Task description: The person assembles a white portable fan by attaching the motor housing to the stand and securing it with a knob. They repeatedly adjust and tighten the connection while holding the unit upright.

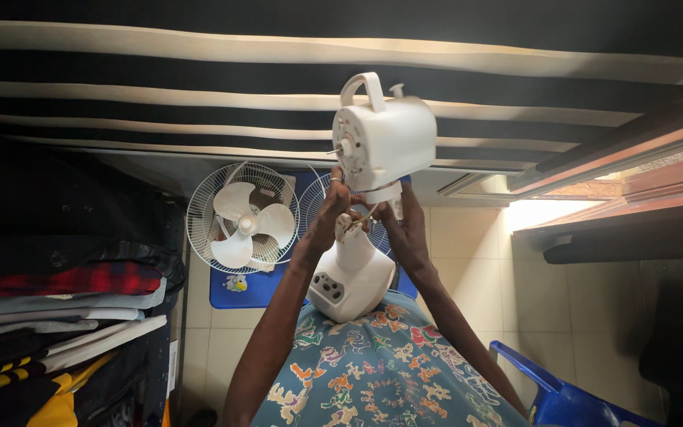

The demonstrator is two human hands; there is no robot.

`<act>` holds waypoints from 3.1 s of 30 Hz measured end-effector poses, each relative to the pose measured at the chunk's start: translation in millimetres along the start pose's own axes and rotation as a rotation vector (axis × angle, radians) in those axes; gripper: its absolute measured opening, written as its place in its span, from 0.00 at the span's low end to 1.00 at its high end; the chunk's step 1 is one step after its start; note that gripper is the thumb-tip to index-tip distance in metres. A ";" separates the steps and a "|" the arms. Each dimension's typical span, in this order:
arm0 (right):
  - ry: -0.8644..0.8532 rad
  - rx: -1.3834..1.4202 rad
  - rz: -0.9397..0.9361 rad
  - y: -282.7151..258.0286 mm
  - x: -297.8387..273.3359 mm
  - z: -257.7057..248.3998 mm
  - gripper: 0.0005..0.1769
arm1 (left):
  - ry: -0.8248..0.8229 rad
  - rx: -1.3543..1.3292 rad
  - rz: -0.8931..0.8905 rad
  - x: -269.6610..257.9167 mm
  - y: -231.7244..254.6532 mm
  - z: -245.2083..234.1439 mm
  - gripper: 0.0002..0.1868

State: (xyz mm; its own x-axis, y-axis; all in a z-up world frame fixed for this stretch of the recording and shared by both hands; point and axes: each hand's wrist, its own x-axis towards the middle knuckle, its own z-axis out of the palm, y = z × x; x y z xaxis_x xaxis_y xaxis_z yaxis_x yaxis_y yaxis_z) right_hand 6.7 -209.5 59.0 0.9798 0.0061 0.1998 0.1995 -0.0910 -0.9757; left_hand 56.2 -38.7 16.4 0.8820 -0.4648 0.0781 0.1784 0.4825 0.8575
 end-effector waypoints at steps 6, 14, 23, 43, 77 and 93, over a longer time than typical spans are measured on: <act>0.116 -0.557 -0.164 -13.0 5.9 -1.7 0.21 | 0.124 0.068 0.031 -3.8 -13.7 -2.7 0.61; 0.039 -0.597 -0.220 -4.8 1.9 -9.1 0.31 | 0.188 -0.012 -0.039 0.3 -42.7 -17.9 0.45; -0.284 -0.190 -0.051 -2.1 2.7 -54.6 0.37 | 0.092 -0.128 -0.098 -3.7 -56.4 -39.0 0.44; -0.510 0.595 0.410 46.1 85.4 -77.1 0.57 | 0.067 0.278 -0.167 -4.3 0.3 -6.7 0.47; -0.179 0.000 0.200 -75.0 56.1 -39.3 0.20 | 0.030 -0.404 -0.006 6.5 -3.3 -14.0 0.56; -0.083 0.004 0.300 -75.6 49.2 -33.9 0.25 | 0.166 -0.461 -0.094 9.0 -2.7 -12.2 0.51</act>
State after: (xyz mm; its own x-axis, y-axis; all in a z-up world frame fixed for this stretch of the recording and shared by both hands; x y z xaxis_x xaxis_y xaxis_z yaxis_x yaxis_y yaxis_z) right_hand 39.4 -236.1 145.7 0.9925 0.0613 -0.1053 -0.0991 -0.0972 -0.9903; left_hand 69.0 -35.2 8.6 0.9038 -0.4154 -0.1032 0.4016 0.7394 0.5404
